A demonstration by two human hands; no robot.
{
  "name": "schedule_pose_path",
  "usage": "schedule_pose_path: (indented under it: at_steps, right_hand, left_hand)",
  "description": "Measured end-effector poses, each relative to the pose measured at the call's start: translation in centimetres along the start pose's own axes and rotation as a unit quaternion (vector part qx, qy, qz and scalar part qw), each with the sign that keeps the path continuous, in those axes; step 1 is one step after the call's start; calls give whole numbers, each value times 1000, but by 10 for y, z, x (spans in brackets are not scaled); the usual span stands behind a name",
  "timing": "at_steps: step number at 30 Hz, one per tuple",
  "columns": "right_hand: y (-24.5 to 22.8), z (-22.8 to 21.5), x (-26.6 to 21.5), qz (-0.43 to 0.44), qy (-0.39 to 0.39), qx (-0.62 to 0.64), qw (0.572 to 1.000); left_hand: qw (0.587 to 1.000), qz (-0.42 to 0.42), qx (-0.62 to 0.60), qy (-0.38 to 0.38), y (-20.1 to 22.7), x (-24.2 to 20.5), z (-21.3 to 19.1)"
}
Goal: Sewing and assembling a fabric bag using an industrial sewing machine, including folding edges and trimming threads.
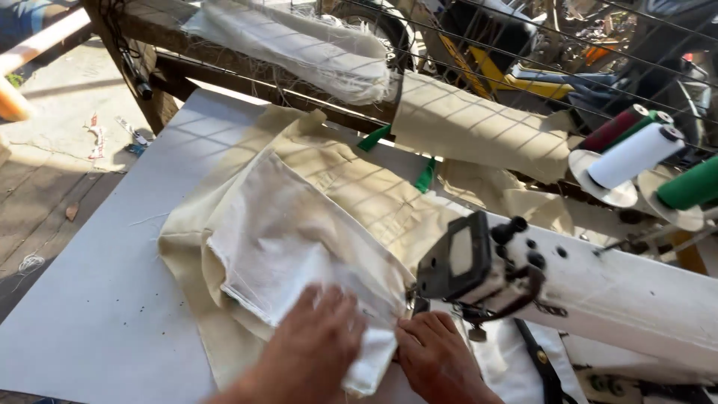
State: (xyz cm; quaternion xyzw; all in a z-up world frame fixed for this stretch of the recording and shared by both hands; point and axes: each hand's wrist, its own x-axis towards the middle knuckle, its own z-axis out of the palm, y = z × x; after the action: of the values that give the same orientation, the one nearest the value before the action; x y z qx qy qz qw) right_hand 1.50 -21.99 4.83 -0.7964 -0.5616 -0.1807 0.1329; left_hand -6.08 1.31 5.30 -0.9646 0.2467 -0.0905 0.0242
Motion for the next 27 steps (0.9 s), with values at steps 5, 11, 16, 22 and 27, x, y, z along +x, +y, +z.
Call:
schedule_pose_path:
  at_steps: [5,11,16,22,27]
  right_hand:
    - [-19,-25,11,-25,-5,72,997]
    - [-18,-27,15,-88,-84,206,971]
    - [-3,-14,27,-82,-145,356,920]
    - [8,-10,24,10,-207,355,912]
    - [5,-11,10,40,-148,383,911]
  left_hand:
    - [964,-141,-10,225,90,-24,60]
    - [937,-205,-88,270,89,-26,53]
    - [953,-165,-174,187,67,-39,28]
    - [905,-210,-335,158,60,-35,23]
    - [889,-230,-375,124,61,-35,14]
